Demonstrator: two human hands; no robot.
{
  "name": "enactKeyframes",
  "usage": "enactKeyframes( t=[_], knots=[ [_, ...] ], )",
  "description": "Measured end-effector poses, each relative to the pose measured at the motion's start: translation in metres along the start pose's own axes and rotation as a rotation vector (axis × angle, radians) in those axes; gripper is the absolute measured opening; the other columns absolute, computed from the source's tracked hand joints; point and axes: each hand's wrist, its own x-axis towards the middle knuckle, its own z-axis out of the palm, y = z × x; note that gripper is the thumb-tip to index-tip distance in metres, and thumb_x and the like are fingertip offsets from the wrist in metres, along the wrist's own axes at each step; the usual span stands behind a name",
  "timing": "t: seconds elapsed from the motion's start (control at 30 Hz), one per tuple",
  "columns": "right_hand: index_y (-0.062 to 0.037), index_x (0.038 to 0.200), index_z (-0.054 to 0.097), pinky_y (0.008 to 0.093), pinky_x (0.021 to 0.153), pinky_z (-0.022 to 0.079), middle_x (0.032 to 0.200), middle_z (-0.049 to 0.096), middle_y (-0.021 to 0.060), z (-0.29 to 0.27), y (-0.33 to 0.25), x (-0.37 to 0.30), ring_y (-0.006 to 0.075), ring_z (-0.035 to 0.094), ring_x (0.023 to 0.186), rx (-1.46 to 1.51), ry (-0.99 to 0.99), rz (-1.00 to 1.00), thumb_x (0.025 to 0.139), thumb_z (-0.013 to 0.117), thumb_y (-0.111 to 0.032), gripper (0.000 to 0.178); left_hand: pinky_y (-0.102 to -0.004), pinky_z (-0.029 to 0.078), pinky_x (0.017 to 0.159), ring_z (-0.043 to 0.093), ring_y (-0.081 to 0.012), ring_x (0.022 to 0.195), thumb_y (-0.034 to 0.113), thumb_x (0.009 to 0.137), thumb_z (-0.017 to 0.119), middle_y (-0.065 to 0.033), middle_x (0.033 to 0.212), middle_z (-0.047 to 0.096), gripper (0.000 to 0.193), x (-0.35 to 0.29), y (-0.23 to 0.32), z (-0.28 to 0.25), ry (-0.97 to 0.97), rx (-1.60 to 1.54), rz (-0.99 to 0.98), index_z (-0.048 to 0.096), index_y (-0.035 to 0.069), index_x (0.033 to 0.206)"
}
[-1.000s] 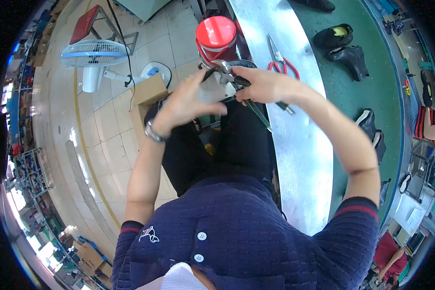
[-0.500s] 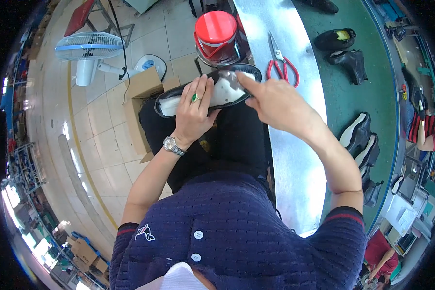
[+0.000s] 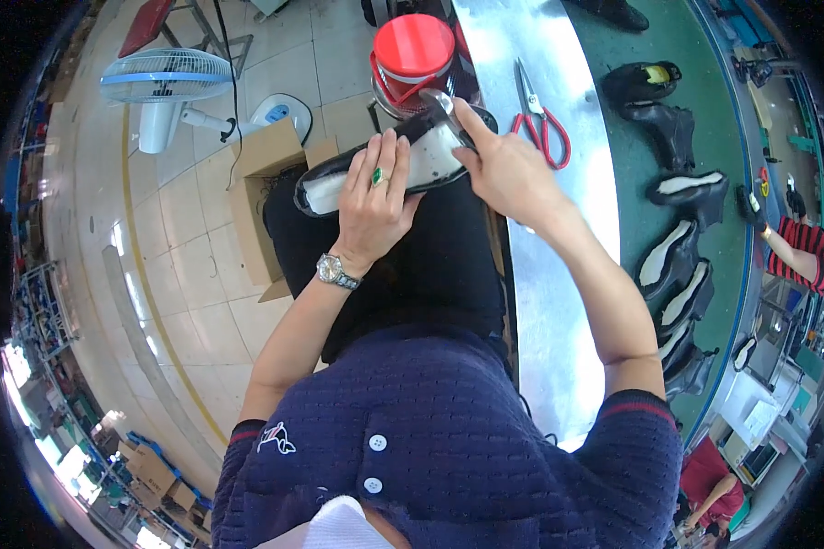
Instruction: Assembling and finishing components of a black leather boot at a workbench.
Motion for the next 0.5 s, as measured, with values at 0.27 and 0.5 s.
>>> enactKeyframes(
  t=[0.27,0.5],
  knots=[
    [-0.0106,0.139,0.040,0.0507,0.064,0.047,0.071,0.063,0.0241,-0.006,0.002,0.005,0.0426,0.063,0.068,-0.013,-0.067,0.086,0.091,0.057,-0.019,0.052,-0.0423,0.041,0.102,0.051,-0.0357,0.121,0.013,0.059,0.080,-0.0222,0.131,0.052,0.076,-0.001,0.001,-0.001,0.011,0.011,-0.027,0.053,-0.008,0.126],
    [-0.0081,0.141,0.037,0.0453,0.062,0.049,0.068,0.064,0.0213,-0.004,0.002,0.002,0.0401,0.064,0.066,0.020,-0.038,0.054,0.091,0.058,-0.017,0.055,-0.0440,0.039,0.104,0.052,-0.0394,0.117,0.014,0.072,0.068,-0.0241,0.123,0.051,0.060,0.004,0.002,0.003,0.012,-0.010,-0.014,0.052,-0.012,0.124]
  ],
)
